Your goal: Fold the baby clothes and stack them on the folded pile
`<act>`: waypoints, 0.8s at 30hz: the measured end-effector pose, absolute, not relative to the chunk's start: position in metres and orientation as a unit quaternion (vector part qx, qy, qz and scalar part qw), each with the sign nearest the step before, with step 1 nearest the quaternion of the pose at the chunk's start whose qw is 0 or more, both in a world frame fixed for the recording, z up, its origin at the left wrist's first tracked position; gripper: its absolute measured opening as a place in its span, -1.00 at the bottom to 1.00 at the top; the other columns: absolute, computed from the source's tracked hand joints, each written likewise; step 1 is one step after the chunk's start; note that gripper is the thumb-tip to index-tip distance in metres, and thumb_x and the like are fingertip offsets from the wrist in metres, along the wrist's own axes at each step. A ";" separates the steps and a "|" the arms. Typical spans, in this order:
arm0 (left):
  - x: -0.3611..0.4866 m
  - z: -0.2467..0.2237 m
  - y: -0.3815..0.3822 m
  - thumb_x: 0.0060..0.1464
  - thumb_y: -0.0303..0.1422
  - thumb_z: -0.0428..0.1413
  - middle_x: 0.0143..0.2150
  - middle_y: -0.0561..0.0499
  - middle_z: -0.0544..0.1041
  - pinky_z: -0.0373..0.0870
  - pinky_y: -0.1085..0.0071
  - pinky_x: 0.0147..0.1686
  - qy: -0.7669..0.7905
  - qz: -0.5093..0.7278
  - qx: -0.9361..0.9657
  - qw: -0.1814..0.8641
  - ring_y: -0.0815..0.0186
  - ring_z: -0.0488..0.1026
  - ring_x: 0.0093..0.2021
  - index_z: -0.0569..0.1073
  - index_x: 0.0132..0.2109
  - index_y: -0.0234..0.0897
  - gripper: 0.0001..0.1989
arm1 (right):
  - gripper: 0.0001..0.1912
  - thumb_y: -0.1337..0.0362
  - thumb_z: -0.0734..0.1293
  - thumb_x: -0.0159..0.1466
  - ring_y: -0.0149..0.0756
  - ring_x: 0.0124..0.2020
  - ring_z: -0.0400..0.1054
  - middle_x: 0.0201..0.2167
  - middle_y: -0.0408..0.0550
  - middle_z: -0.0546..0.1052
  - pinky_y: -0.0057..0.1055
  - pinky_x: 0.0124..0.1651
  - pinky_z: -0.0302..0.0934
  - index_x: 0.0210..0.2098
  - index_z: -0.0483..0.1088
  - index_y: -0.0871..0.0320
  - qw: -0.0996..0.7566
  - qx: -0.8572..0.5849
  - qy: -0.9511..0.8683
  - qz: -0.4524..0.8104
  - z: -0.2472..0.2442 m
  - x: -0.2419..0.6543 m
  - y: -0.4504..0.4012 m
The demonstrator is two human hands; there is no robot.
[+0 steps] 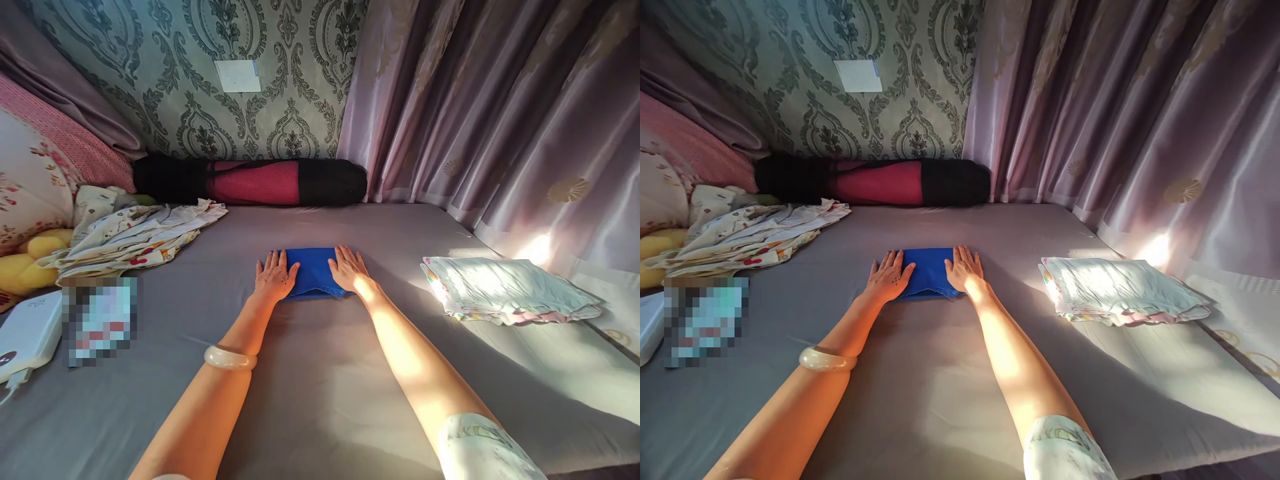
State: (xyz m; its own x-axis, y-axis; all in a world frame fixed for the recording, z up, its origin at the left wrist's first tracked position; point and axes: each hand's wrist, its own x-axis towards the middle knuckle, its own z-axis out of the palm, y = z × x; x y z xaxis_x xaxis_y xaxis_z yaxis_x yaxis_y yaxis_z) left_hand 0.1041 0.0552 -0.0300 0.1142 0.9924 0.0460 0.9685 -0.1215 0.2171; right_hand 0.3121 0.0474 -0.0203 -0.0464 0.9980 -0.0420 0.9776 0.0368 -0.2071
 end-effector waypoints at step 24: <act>0.068 -0.018 0.082 0.31 -0.03 -0.27 0.23 -0.24 0.41 0.18 0.23 0.26 0.572 0.567 0.457 0.377 0.14 0.31 0.26 0.43 0.13 -0.34 -0.40 | -0.34 0.02 -0.12 0.45 -0.14 0.44 -0.28 0.42 0.03 -0.01 0.04 0.40 -0.35 0.40 -0.02 0.23 0.063 -0.642 -0.762 0.058 -0.024 0.250 0.044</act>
State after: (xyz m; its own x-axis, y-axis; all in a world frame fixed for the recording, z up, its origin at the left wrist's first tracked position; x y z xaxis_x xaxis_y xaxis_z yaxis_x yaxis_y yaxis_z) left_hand 0.0681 0.0818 -0.0183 -0.2987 0.9503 0.0872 0.0954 -0.0611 0.9936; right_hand 0.2498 0.0435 -0.0241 -0.1683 0.9855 0.0219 0.9711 0.1696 -0.1683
